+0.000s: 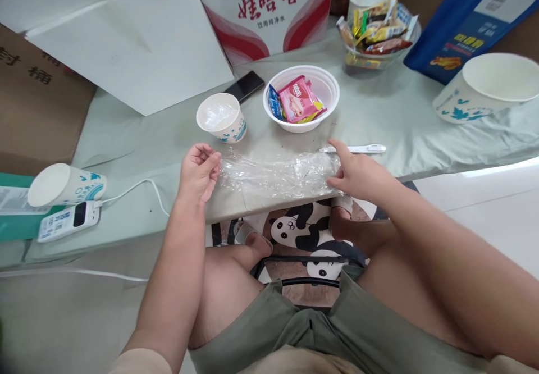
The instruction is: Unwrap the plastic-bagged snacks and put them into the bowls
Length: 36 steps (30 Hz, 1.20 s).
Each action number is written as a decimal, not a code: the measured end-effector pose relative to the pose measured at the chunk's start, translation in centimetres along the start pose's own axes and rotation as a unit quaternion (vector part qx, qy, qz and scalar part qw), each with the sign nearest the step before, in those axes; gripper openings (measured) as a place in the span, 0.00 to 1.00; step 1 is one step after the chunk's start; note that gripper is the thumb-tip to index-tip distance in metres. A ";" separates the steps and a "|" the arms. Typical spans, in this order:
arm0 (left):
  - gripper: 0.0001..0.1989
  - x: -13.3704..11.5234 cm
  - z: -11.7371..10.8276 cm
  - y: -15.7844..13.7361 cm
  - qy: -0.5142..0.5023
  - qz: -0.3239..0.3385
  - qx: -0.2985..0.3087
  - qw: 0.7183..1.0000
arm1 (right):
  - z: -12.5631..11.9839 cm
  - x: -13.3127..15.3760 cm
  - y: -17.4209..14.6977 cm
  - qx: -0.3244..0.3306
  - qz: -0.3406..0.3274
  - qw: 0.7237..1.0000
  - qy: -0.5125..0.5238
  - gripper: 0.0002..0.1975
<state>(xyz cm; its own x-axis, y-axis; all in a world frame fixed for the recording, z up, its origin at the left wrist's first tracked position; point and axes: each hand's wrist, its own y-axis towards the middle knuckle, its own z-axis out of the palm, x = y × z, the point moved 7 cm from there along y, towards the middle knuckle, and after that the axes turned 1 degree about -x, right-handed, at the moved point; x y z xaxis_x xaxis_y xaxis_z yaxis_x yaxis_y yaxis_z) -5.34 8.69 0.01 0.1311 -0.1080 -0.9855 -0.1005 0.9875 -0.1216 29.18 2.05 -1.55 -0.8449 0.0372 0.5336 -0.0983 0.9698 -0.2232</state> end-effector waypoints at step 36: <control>0.29 3.2 9.7 -6.3 -0.004 -0.122 0.300 0.946 | 4.1 10.2 -0.6 0.071 0.117 0.762 0.633 0.09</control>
<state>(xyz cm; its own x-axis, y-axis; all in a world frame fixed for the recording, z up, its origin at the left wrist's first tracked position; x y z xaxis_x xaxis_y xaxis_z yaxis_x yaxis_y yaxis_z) 5.30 3.27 -1.19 0.0854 -0.3420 -0.9358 0.5108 0.8215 -0.2536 18.51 0.91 0.67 0.3279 0.4949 0.8047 -0.1555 0.8685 -0.4708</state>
